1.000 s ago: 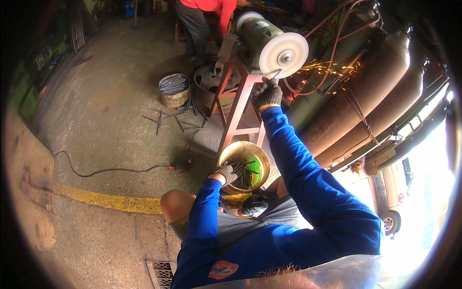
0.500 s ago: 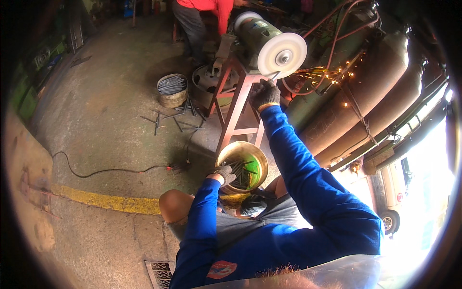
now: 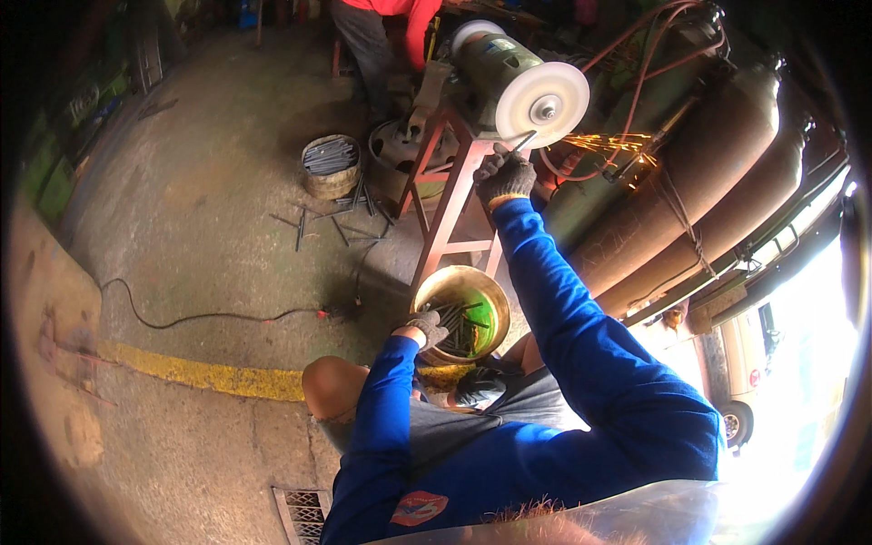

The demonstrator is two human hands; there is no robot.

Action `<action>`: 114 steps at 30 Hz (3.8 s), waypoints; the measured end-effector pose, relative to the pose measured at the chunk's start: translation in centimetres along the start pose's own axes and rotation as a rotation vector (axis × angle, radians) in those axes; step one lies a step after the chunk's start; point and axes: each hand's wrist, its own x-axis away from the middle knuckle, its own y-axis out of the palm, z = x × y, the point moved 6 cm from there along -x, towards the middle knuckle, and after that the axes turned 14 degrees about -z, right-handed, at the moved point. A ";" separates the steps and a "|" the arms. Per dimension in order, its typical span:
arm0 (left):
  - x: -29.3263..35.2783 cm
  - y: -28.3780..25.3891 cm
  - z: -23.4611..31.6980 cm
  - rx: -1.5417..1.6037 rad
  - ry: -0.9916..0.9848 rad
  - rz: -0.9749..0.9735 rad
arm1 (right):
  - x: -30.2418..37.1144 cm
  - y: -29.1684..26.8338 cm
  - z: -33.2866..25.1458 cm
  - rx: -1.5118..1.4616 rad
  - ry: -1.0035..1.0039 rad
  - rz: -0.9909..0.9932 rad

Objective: The person sits on the floor and repeatedly picks up metal rods from a bucket, grinding them against a bench grinder to create sparks. The person holds the rods with gloved hands and works on them one by one.

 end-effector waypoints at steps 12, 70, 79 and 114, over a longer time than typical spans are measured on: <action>-1.9 1.0 -1.0 -0.014 -0.044 -0.033 | 0.5 0.0 -2.0 1.130 -0.174 -0.332; -1.6 2.4 -1.3 -0.114 -0.014 -0.101 | 30.9 -28.0 15.8 1.880 0.575 0.024; -2.2 3.1 -2.2 -0.084 0.065 -0.036 | 30.8 -28.2 15.8 1.810 0.584 0.004; -1.7 2.8 -2.2 0.014 -0.011 -0.061 | 11.4 -3.6 -1.8 1.471 -0.341 -0.186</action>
